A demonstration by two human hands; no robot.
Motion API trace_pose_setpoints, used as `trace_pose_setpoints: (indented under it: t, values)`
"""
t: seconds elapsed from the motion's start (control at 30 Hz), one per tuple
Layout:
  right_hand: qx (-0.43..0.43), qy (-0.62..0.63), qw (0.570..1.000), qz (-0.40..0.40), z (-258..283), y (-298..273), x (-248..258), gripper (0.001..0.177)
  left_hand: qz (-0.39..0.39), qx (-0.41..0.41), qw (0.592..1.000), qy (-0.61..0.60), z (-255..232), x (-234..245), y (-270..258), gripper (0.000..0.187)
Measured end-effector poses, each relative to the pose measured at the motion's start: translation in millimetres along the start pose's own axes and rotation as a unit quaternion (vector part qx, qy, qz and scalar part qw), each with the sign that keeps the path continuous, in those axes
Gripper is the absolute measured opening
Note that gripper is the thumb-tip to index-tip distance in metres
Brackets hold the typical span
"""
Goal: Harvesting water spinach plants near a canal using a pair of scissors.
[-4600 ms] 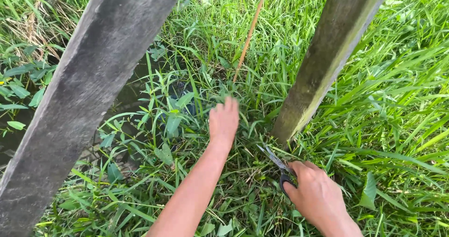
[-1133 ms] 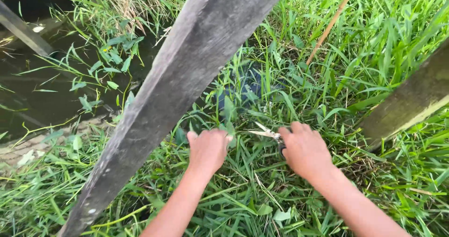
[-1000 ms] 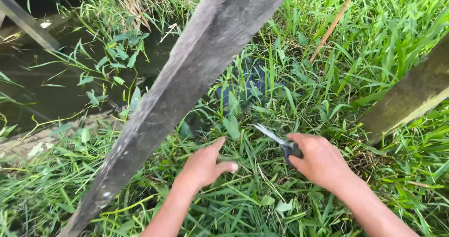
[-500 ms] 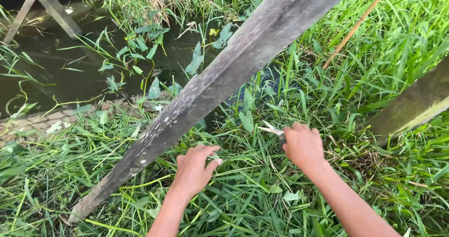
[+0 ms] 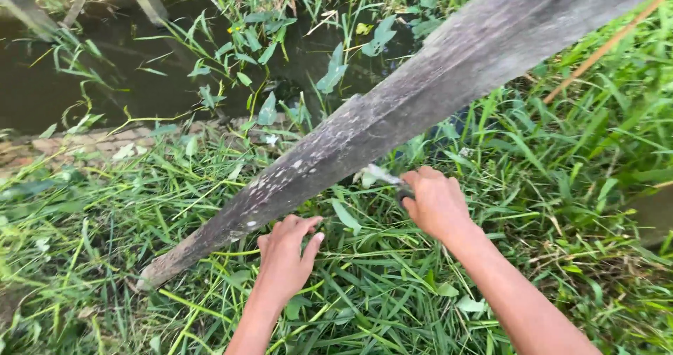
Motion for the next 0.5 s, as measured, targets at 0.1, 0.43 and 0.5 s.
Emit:
trace_pose_setpoints:
  t: [0.1,0.43,0.5]
  values:
    - [-0.024,0.050,0.993,0.105,29,20,-31,0.035,-0.011,0.004,1.000,0.014,5,-3,-2,0.033]
    - [-0.093,0.198,0.970,0.108,57,67,-121,0.015,-0.004,0.061,0.998,0.027,21,-4,-17,0.037]
    - [-0.097,0.211,0.964,0.132,63,62,-102,0.012,-0.002,0.066,0.997,0.040,24,-5,-16,0.037]
Point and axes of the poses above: each hand's wrist, its own y-axis towards the middle knuckle, its own x-axis out of the back of the hand, z = x × y, the point moved 10 cm from there along y, towards the middle knuckle, and after that the axes turned 2 degrees about x, right-handed, at the moved point
